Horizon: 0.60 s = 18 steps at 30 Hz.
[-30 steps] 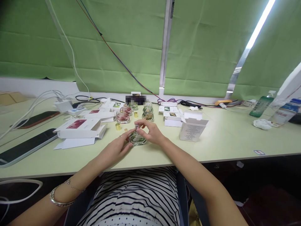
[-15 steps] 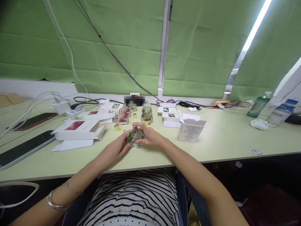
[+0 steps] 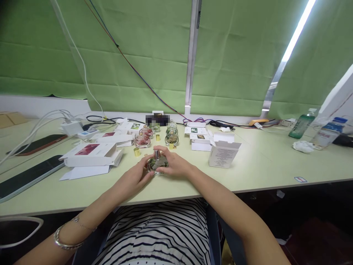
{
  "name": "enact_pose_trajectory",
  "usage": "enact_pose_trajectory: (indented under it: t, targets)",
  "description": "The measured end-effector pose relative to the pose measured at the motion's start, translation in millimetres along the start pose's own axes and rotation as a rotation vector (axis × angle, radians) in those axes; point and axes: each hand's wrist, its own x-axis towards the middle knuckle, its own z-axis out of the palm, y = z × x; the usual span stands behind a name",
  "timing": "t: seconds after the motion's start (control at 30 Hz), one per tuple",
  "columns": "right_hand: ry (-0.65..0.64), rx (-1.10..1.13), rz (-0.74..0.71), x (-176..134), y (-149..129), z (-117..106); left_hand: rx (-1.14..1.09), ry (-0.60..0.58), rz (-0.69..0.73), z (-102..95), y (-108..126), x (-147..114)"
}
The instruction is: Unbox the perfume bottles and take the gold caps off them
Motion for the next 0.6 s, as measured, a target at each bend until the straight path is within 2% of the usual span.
enact_pose_trajectory:
  t: [0.4, 0.6]
  targets:
    - [-0.002, -0.021, 0.019, -0.9, -0.7, 0.8, -0.007, 0.0, -0.007, -0.2, 0.6, -0.1]
    - [-0.02, -0.166, -0.014, 0.4, -8.0, -1.6, -0.054, -0.003, -0.025, 0.1, -1.5, 1.3]
